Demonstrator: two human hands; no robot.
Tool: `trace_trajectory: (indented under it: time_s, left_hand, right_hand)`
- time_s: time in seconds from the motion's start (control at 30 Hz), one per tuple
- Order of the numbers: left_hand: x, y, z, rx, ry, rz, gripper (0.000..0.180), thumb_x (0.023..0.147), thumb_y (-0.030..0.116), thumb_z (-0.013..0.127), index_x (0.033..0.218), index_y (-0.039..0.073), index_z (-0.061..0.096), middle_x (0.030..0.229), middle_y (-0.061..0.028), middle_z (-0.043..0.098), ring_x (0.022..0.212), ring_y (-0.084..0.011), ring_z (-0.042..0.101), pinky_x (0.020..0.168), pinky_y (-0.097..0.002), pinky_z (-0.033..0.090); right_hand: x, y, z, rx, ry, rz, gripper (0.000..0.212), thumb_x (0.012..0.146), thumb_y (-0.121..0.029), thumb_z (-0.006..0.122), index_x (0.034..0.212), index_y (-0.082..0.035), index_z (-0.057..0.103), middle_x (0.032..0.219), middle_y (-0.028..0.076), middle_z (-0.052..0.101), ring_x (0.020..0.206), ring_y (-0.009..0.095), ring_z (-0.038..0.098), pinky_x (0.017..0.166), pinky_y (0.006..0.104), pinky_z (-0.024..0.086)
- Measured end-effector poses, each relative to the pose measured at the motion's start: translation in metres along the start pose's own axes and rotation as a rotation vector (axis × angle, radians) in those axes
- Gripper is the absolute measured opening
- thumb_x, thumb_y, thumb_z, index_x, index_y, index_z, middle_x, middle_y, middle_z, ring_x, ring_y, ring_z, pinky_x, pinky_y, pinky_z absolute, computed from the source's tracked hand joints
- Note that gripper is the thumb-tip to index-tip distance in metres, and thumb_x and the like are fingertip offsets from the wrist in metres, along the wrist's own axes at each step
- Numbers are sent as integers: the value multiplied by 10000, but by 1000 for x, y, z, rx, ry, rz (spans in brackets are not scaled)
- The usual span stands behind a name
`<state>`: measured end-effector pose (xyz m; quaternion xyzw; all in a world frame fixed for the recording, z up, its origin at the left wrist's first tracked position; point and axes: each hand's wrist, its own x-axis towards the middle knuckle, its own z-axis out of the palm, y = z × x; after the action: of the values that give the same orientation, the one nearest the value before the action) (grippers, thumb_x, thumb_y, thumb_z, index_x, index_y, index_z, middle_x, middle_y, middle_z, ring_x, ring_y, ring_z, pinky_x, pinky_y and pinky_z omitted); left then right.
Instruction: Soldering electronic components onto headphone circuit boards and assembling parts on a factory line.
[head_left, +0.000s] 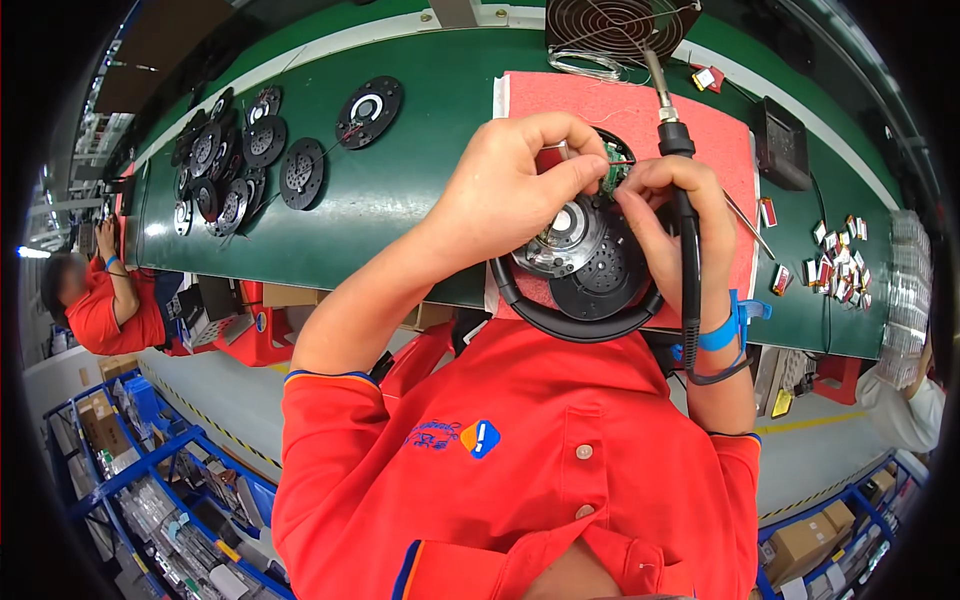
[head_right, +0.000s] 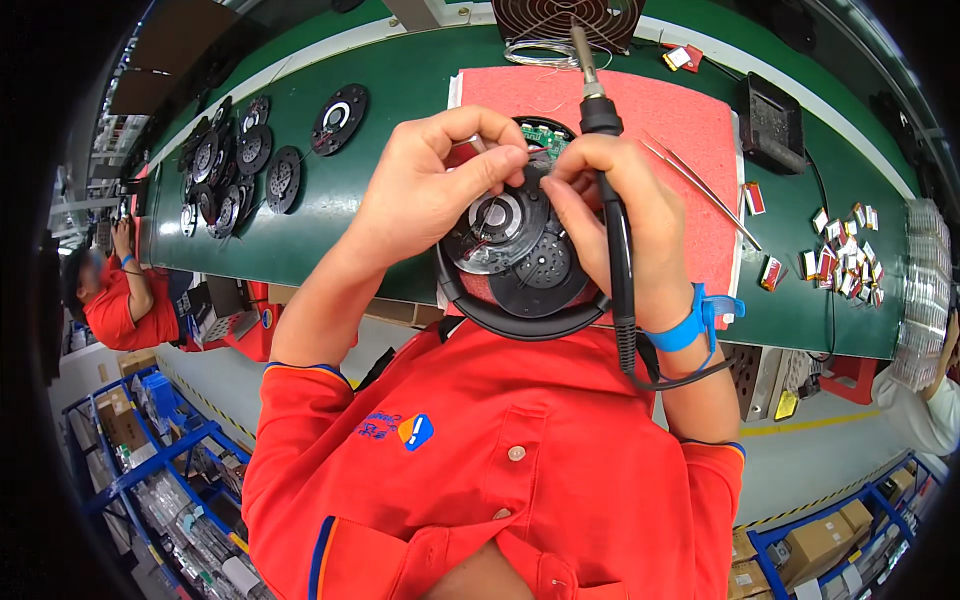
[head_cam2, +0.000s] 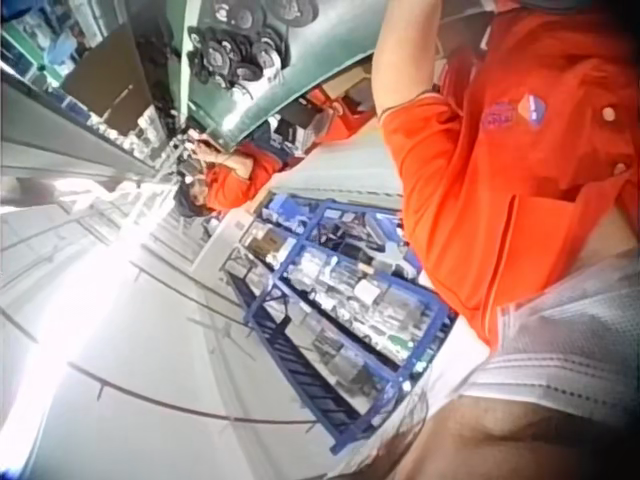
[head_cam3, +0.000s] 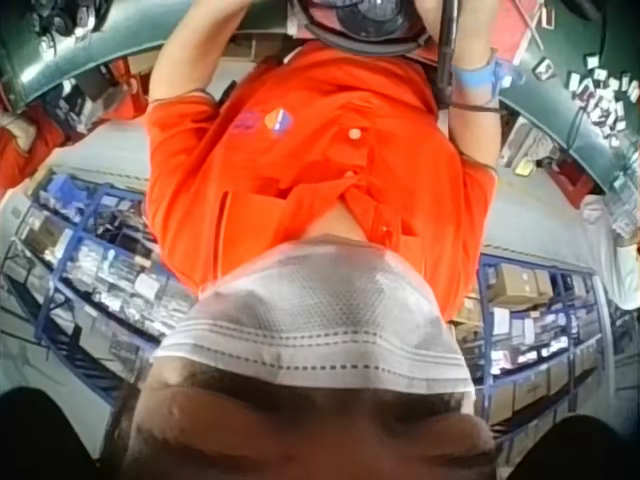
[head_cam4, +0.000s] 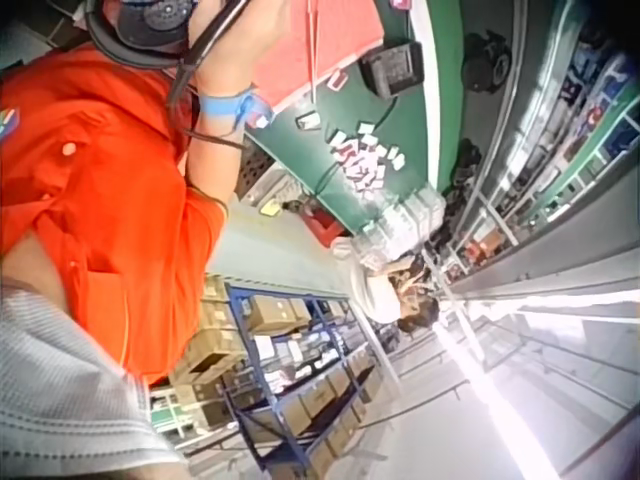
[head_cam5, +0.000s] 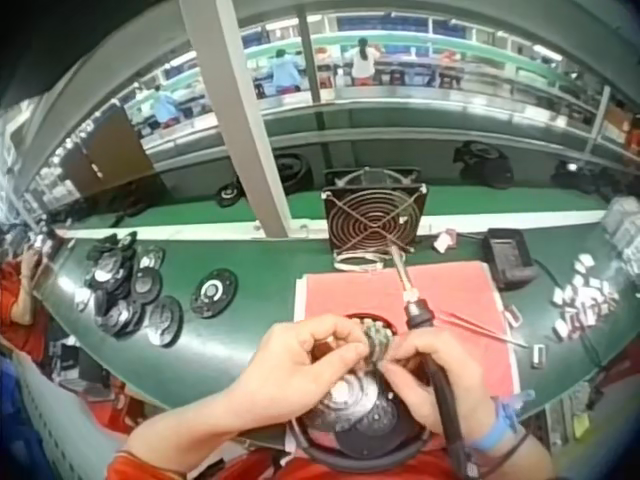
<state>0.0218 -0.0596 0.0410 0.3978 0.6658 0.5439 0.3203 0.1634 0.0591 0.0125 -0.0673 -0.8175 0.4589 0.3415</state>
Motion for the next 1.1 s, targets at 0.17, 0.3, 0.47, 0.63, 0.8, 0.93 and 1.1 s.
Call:
trace_trajectory:
  time_s: [0.17, 0.3, 0.47, 0.63, 0.8, 0.93, 1.1]
  left_hand:
    - [-41, 18, -20, -57, -40, -58, 48, 848, 38, 602, 853, -8, 612, 748, -36, 612, 644, -63, 554, 571, -201, 449]
    - [-73, 12, -33, 33, -323, 70, 41, 795, 13, 622, 766, -14, 608, 741, -70, 615, 656, -131, 585, 563, -246, 452]
    - [-67, 6, -30, 104, -290, 160, 32, 791, -1, 632, 812, -6, 607, 741, -66, 613, 659, -168, 583, 595, -263, 455]
    - [-27, -23, -21, 278, 36, 285, 29, 786, 2, 620, 810, -2, 605, 808, -98, 617, 693, -196, 600, 613, -293, 472]
    - [-6, -28, -20, 448, 117, 407, 38, 778, 23, 619, 808, 2, 609, 785, -114, 622, 688, -225, 599, 614, -301, 475]
    - [-10, -14, -11, 249, 44, 250, 78, 793, 58, 642, 829, -9, 625, 753, -107, 646, 611, -167, 607, 566, -286, 471]
    - [-13, -6, -4, 193, -34, 187, 102, 799, 74, 651, 848, -14, 637, 743, -101, 651, 620, -153, 611, 584, -279, 483]
  right_hand:
    - [-8, -9, -14, -175, -258, -272, 418, 654, -24, 793, 957, -69, 509, 941, 122, 619, 767, 267, 598, 644, 335, 488]
    - [-6, -18, -3, -349, -310, -252, 360, 657, -32, 780, 939, -64, 558, 933, 125, 634, 729, 289, 606, 610, 353, 498]
    - [36, -4, 18, -127, -125, -174, 288, 760, 66, 665, 1008, -17, 545, 991, 142, 652, 880, 222, 675, 718, 288, 536]
    - [24, 1, 4, -100, -25, -128, 311, 760, 96, 657, 1004, -6, 493, 1111, 191, 615, 1032, 255, 626, 871, 316, 497]
    - [-5, -1, -9, -166, -42, -91, 309, 759, 116, 646, 971, -19, 468, 1071, 195, 629, 932, 227, 651, 816, 308, 513]
    - [-10, -6, -5, -62, -53, -46, 307, 764, 133, 636, 961, -24, 460, 1011, 186, 627, 864, 185, 654, 775, 283, 525]
    - [-5, -7, 3, 67, -3, 18, 320, 772, 115, 651, 971, -44, 457, 906, 113, 607, 718, 89, 549, 641, 206, 433]
